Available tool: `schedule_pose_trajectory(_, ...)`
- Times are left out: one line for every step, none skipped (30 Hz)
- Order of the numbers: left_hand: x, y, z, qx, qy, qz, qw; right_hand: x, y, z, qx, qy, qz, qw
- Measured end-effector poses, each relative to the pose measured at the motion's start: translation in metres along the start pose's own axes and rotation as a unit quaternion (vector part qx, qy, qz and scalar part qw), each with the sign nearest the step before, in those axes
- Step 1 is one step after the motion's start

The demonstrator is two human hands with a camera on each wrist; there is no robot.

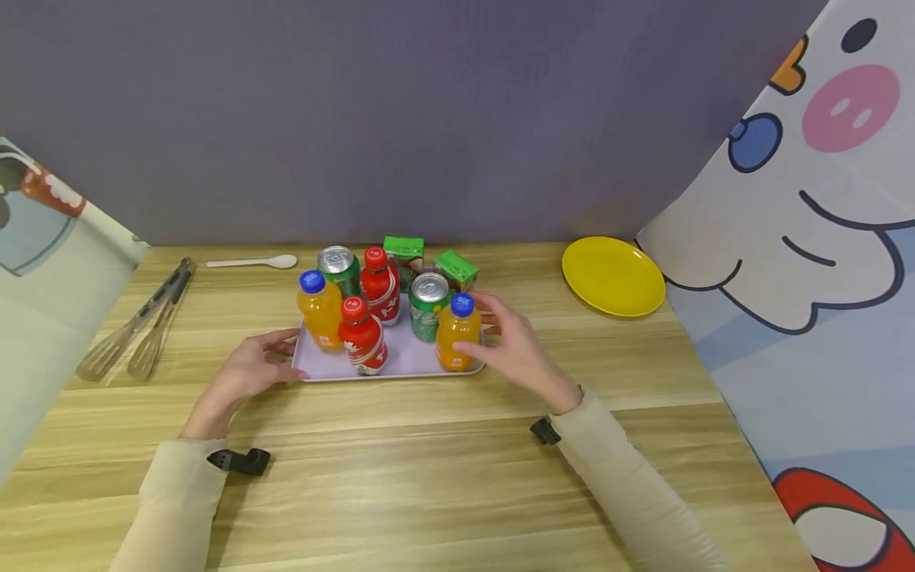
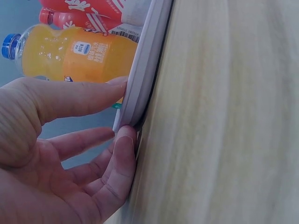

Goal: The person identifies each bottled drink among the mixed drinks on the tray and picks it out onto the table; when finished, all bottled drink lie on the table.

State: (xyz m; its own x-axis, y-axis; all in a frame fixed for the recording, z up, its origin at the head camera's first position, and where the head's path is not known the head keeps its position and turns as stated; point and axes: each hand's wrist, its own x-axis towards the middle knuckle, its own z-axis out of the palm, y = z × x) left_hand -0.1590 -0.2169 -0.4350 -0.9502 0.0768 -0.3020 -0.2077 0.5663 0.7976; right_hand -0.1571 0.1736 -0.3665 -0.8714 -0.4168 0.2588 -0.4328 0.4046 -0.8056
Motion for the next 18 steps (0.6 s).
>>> schedule_pose_trajectory(0.0,0.0,0.0,0.001,0.0,0.001,1.0,0.0,0.0,0.001,-0.003,0.0,-0.002,1.0)
schedule_pose_trajectory(0.0,-0.001,0.0,0.003,-0.001,0.004,1.0,0.001,0.0,0.001,-0.004,0.0,-0.002,1.0)
schedule_pose_trajectory(0.0,-0.002,0.0,0.004,-0.001,0.006,1.0,0.001,0.0,0.002,-0.006,-0.001,-0.003,1.0)
schedule_pose_trajectory(0.0,-0.002,0.0,0.006,-0.001,0.009,0.9999,0.002,0.005,0.003,-0.006,0.0,-0.006,1.0)
schedule_pose_trajectory(0.0,-0.002,0.0,0.009,-0.001,0.013,0.9999,0.002,0.01,0.004,-0.006,0.002,-0.008,1.0)
schedule_pose_trajectory(0.0,-0.003,0.0,0.011,-0.001,0.016,0.9998,0.002,0.015,0.005,-0.006,0.004,-0.009,1.0)
schedule_pose_trajectory(0.0,-0.003,-0.001,0.013,0.0,0.02,0.9997,0.003,0.02,0.006,-0.005,0.006,-0.011,1.0)
schedule_pose_trajectory(0.0,-0.003,-0.001,0.015,0.001,0.023,0.9996,0.003,0.026,0.007,-0.004,0.008,-0.011,1.0)
schedule_pose_trajectory(-0.001,-0.004,-0.001,0.015,0.001,0.025,0.9996,0.003,0.032,0.007,-0.004,0.01,-0.011,1.0)
schedule_pose_trajectory(-0.001,-0.004,-0.001,0.016,0.002,0.026,0.9995,0.004,0.037,0.008,-0.002,0.012,-0.01,1.0)
schedule_pose_trajectory(-0.001,-0.003,-0.001,0.016,0.001,0.027,0.9995,0.003,0.039,0.008,-0.003,0.012,-0.009,1.0)
schedule_pose_trajectory(-0.001,-0.003,-0.001,0.015,0.0,0.027,0.9995,0.003,0.04,0.008,-0.003,0.012,-0.008,1.0)
schedule_pose_trajectory(-0.001,-0.003,-0.001,0.016,0.0,0.026,0.9995,0.003,0.04,0.008,-0.003,0.011,-0.008,1.0)
schedule_pose_trajectory(-0.002,-0.003,-0.001,0.016,-0.001,0.025,0.9996,0.003,0.04,0.009,-0.003,0.01,-0.008,1.0)
schedule_pose_trajectory(-0.002,-0.002,-0.001,0.016,-0.001,0.024,0.9996,0.003,0.04,0.009,-0.003,0.009,-0.008,1.0)
schedule_pose_trajectory(-0.002,-0.002,-0.001,0.015,-0.003,0.022,0.9996,0.002,0.04,0.009,-0.004,0.009,-0.008,1.0)
schedule_pose_trajectory(-0.002,-0.002,-0.001,0.015,-0.004,0.021,0.9997,0.002,0.039,0.009,-0.005,0.01,-0.008,1.0)
schedule_pose_trajectory(-0.002,-0.002,-0.001,0.014,-0.005,0.019,0.9997,0.002,0.039,0.009,-0.007,0.012,-0.009,1.0)
